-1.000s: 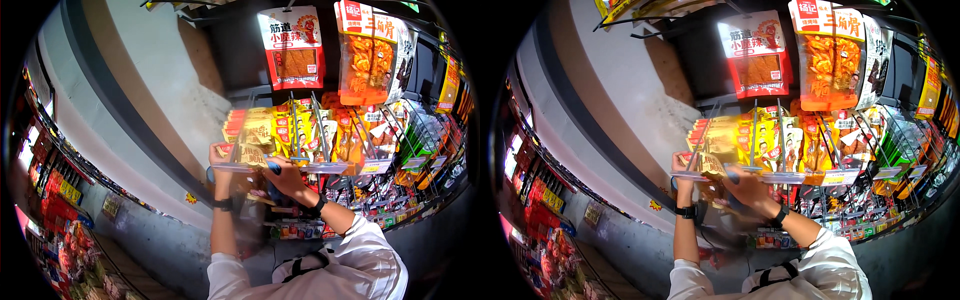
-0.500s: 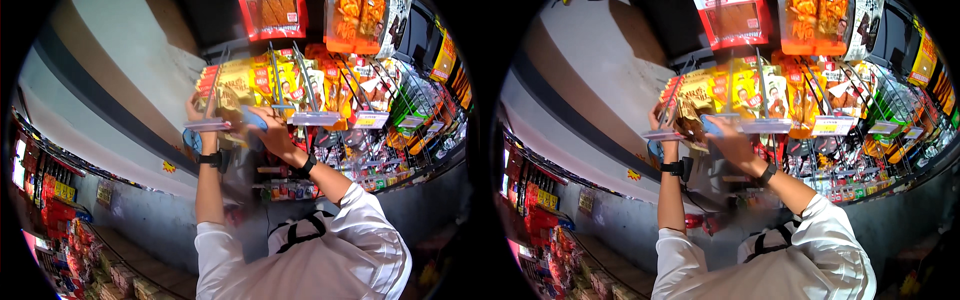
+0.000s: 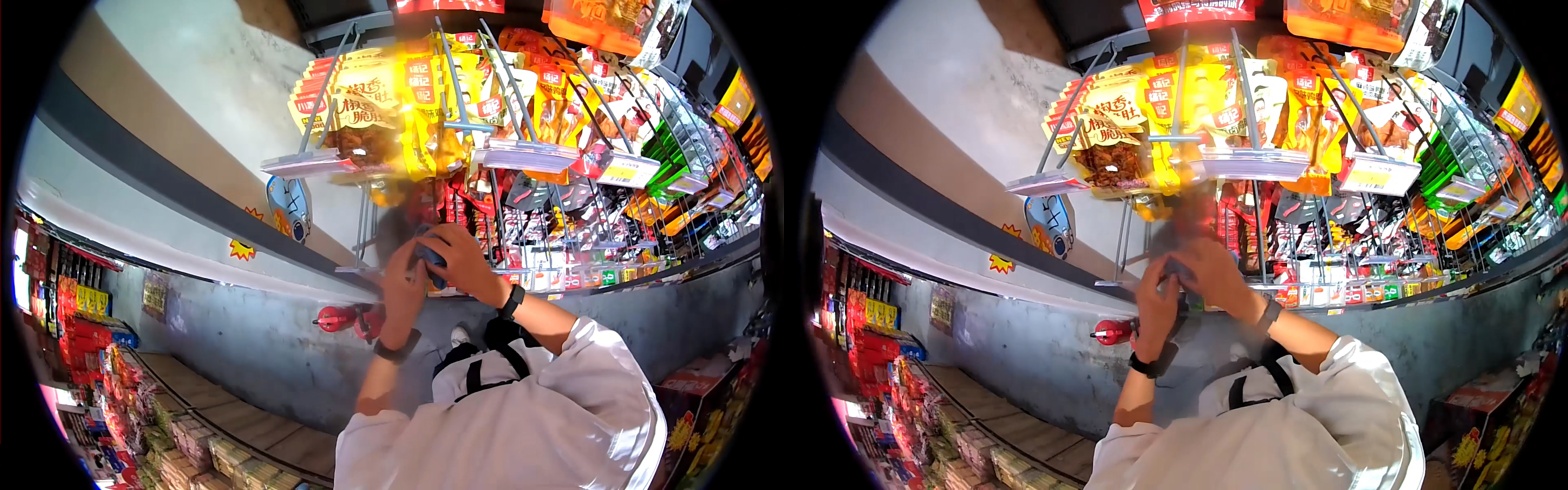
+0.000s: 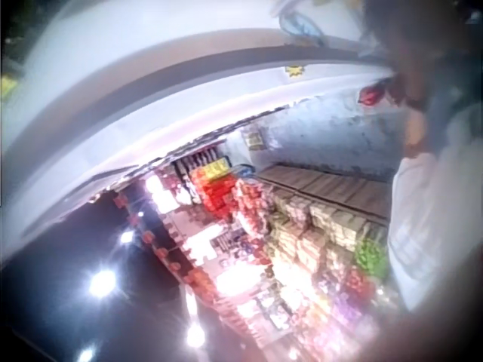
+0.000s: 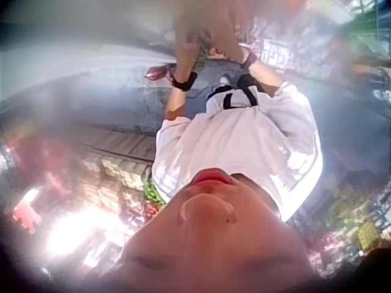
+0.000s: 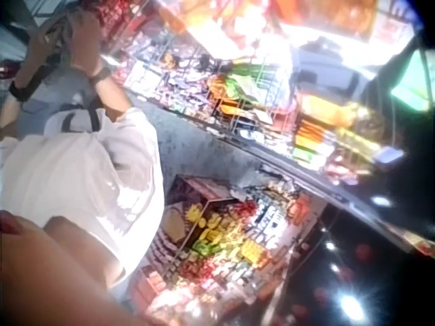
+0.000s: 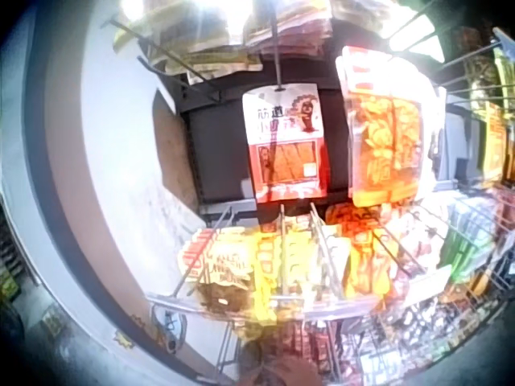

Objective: The person picks up several packaged snacks from a supermarket shelf, wipes both sides of each package with a blue cloth, and places them back onto the rack.

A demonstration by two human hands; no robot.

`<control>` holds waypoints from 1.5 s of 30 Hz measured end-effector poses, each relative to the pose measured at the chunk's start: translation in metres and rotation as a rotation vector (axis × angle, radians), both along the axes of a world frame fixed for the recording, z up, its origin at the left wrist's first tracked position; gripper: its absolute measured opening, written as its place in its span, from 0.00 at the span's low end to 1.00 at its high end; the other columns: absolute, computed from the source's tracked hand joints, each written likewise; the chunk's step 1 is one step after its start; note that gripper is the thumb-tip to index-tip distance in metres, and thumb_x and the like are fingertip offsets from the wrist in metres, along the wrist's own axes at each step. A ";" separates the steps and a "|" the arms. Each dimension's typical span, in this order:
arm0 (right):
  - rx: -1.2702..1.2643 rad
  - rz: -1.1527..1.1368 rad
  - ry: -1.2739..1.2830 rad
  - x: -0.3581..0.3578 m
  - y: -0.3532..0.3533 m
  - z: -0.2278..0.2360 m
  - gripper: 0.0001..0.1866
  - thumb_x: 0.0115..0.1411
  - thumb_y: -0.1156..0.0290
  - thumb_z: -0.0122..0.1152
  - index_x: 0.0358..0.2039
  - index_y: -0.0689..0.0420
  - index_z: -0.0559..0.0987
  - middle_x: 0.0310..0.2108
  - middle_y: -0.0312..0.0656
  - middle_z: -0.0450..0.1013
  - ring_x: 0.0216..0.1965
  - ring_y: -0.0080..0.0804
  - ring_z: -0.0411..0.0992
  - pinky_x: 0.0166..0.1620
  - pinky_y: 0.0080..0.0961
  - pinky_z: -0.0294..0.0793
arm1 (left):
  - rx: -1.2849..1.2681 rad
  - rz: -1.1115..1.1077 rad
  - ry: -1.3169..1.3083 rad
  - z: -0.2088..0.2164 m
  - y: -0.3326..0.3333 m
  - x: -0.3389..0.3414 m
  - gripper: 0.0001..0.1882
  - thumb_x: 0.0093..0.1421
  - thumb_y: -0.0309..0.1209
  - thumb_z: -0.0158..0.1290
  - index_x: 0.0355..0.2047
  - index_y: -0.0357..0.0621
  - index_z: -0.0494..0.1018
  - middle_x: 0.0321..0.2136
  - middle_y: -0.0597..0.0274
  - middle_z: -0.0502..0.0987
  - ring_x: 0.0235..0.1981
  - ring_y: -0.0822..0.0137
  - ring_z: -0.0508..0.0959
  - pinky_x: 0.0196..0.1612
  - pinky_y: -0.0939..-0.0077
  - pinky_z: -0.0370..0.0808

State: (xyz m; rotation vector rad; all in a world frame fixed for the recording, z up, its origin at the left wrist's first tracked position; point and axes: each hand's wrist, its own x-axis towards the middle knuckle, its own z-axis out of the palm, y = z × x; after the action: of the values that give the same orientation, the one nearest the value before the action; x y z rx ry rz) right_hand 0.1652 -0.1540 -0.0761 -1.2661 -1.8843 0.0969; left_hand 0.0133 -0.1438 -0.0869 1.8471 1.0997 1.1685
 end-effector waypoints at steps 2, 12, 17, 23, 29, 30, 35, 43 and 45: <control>-0.015 -0.015 -0.005 -0.003 -0.002 0.005 0.22 0.43 0.74 0.66 0.42 0.56 0.76 0.40 0.44 0.70 0.42 0.45 0.69 0.44 0.38 0.70 | 0.036 0.053 0.009 -0.012 -0.003 0.001 0.18 0.57 0.21 0.50 0.49 0.38 0.70 0.45 0.51 0.74 0.44 0.59 0.75 0.46 0.71 0.72; -0.009 -0.083 -0.018 -0.006 -0.018 0.000 0.22 0.40 0.76 0.63 0.41 0.57 0.75 0.40 0.43 0.70 0.46 0.46 0.67 0.46 0.40 0.68 | 0.264 0.123 0.117 -0.019 -0.019 0.016 0.18 0.57 0.19 0.47 0.50 0.37 0.70 0.47 0.51 0.73 0.48 0.55 0.73 0.51 0.70 0.68; 0.041 -0.056 -0.062 -0.018 -0.036 -0.034 0.21 0.43 0.74 0.60 0.42 0.57 0.75 0.41 0.43 0.71 0.46 0.45 0.68 0.46 0.39 0.68 | -0.151 0.199 -0.205 -0.043 -0.050 0.011 0.19 0.57 0.19 0.48 0.49 0.38 0.70 0.46 0.53 0.74 0.47 0.60 0.74 0.51 0.70 0.69; -0.245 -0.010 0.052 -0.017 -0.084 -0.088 0.21 0.46 0.73 0.62 0.44 0.56 0.75 0.39 0.46 0.71 0.44 0.48 0.69 0.45 0.38 0.69 | -0.328 0.190 -0.079 -0.104 -0.090 -0.008 0.18 0.59 0.19 0.47 0.51 0.35 0.68 0.44 0.59 0.74 0.41 0.70 0.74 0.44 0.78 0.71; -0.488 0.012 0.133 0.019 -0.135 -0.117 0.18 0.47 0.69 0.63 0.41 0.55 0.76 0.37 0.45 0.71 0.43 0.47 0.69 0.46 0.38 0.69 | -0.518 0.003 -0.009 -0.117 -0.138 0.016 0.17 0.59 0.21 0.49 0.50 0.35 0.69 0.45 0.53 0.74 0.44 0.67 0.75 0.46 0.73 0.73; -0.507 -0.007 0.152 0.027 -0.143 -0.119 0.18 0.47 0.69 0.63 0.41 0.55 0.76 0.37 0.45 0.71 0.42 0.46 0.69 0.46 0.37 0.70 | -0.519 0.004 -0.008 -0.119 -0.144 0.024 0.17 0.59 0.21 0.49 0.50 0.35 0.69 0.45 0.53 0.74 0.44 0.67 0.75 0.46 0.73 0.73; -0.553 -0.139 0.255 0.088 -0.182 -0.120 0.16 0.50 0.68 0.63 0.41 0.55 0.77 0.39 0.47 0.72 0.42 0.48 0.70 0.45 0.37 0.70 | -0.756 -0.075 -0.050 -0.084 -0.153 0.088 0.15 0.59 0.21 0.49 0.47 0.35 0.71 0.41 0.57 0.76 0.43 0.68 0.75 0.46 0.74 0.73; -0.562 -0.357 0.380 0.188 -0.257 -0.140 0.16 0.49 0.73 0.65 0.40 0.59 0.77 0.37 0.49 0.72 0.40 0.48 0.71 0.44 0.33 0.70 | -0.398 -0.023 -0.176 -0.159 -0.068 0.196 0.16 0.59 0.20 0.50 0.48 0.34 0.69 0.42 0.57 0.76 0.42 0.69 0.76 0.44 0.76 0.73; -0.586 -0.492 0.480 0.202 -0.278 -0.137 0.15 0.50 0.70 0.64 0.38 0.60 0.77 0.36 0.48 0.73 0.39 0.48 0.72 0.41 0.33 0.71 | -0.616 -0.094 -0.658 -0.165 -0.036 0.225 0.21 0.58 0.21 0.51 0.53 0.35 0.65 0.47 0.54 0.72 0.45 0.68 0.74 0.48 0.77 0.72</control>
State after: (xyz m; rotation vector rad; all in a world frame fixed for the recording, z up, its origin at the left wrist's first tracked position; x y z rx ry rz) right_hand 0.3676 -0.4324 -0.2130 -1.8649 -1.1230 0.6641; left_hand 0.2381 -0.1801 -0.2522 0.9307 0.8408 1.0991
